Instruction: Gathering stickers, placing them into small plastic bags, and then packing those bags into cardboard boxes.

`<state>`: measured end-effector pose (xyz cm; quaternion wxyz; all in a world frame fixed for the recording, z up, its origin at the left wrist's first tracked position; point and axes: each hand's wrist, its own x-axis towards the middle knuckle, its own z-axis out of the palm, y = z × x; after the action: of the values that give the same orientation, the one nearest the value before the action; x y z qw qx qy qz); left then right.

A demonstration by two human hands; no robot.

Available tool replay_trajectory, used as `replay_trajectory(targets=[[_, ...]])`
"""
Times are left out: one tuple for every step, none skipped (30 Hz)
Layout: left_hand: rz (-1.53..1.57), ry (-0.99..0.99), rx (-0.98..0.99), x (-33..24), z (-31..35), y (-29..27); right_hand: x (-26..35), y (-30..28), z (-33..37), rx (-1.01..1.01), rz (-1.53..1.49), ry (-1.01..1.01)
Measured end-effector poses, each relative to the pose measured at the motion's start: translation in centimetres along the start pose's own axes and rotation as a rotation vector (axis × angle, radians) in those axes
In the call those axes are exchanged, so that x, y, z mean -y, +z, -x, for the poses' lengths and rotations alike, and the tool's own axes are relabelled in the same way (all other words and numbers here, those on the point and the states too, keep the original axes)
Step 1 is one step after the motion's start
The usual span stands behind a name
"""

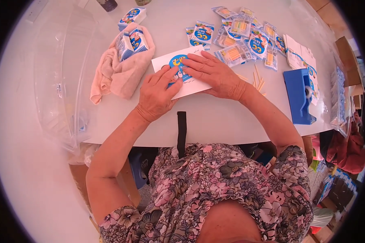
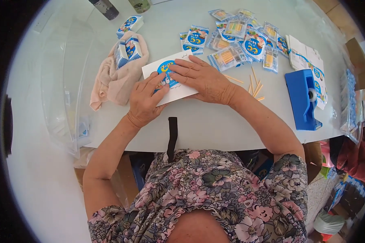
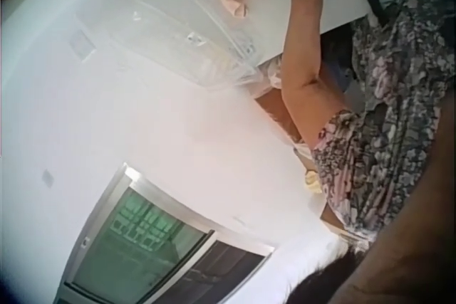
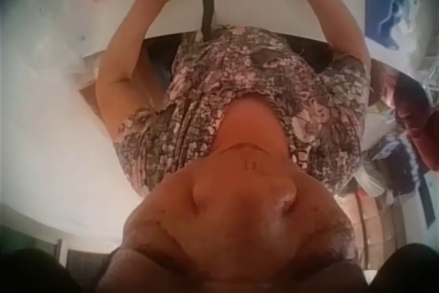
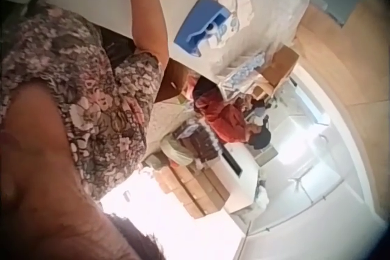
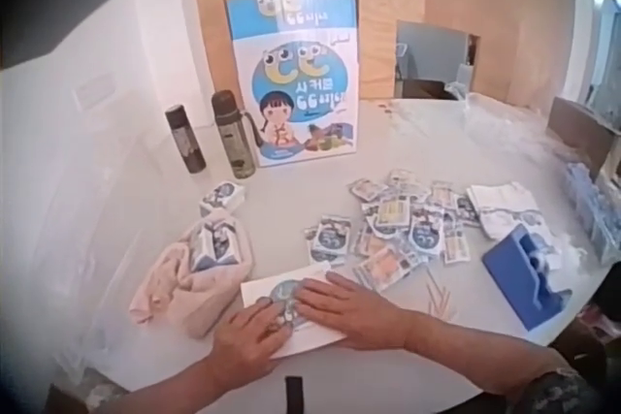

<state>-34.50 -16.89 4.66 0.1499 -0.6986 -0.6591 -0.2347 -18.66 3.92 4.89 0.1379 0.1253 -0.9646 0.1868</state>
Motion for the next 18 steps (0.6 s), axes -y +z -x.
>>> replay_trajectory(targets=[[-0.021, 0.000, -0.021, 0.0, 0.0, 0.2, -0.1, 0.4, -0.1, -0.050, -0.016, 0.007], [-0.014, -0.010, -0.009, 0.1, -0.1, 0.4, -0.1, 0.7, -0.2, -0.048, -0.030, 0.012], [-0.080, 0.036, -0.037, 0.2, -0.1, 0.7, -0.2, 0.9, -0.2, -0.069, 0.019, -0.010], [-0.151, 0.100, -0.088, 0.3, -0.2, 0.8, -0.2, 0.9, -0.3, -0.093, 0.073, -0.032], [-0.144, 0.088, -0.068, 0.3, -0.2, 0.8, -0.2, 0.8, -0.2, -0.094, 0.074, -0.030], [-0.155, 0.113, -0.079, 0.4, -0.2, 0.7, -0.2, 0.6, -0.2, -0.052, 0.095, -0.032], [-0.176, 0.138, -0.085, 0.4, -0.3, 0.5, -0.2, 0.3, -0.1, 0.037, 0.139, -0.009], [-0.164, 0.145, -0.089, 0.3, -0.3, 0.1, -0.3, -0.2, -0.1, -0.015, 0.118, -0.027], [-0.046, 0.090, -0.041, 0.3, -0.2, -0.5, -0.5, -0.7, -0.1, 0.011, 0.012, -0.033], [0.054, 0.046, 0.016, 0.3, -0.2, -1.0, -0.7, -1.2, -0.1, 0.023, -0.077, -0.063], [0.071, 0.046, 0.017, 0.4, -0.3, -1.4, -1.0, -1.6, -0.2, 0.026, -0.096, -0.032], [0.139, 0.030, 0.047, 0.6, -0.3, -1.8, -1.3, -2.0, -0.4, 0.057, -0.132, -0.048], [0.209, -0.001, 0.067, 0.7, -0.3, -2.1, -1.4, -2.3, -0.5, 0.086, -0.172, -0.043], [0.201, 0.011, 0.083, 0.7, -0.3, -2.2, -1.5, -2.5, -0.6, 0.083, -0.173, -0.067], [0.215, -0.014, 0.073, 0.7, -0.2, -2.1, -1.5, -2.5, -0.7, 0.104, -0.144, -0.038], [0.224, -0.037, 0.076, 0.8, -0.2, -2.0, -1.4, -2.5, -0.7, 0.127, -0.117, -0.006], [0.237, -0.039, 0.072, 0.8, -0.2, -1.7, -1.3, -2.3, -0.8, 0.125, -0.123, 0.000], [0.223, -0.027, 0.050, 0.9, -0.1, -1.5, -1.2, -2.1, -0.9, 0.121, -0.099, 0.018]])
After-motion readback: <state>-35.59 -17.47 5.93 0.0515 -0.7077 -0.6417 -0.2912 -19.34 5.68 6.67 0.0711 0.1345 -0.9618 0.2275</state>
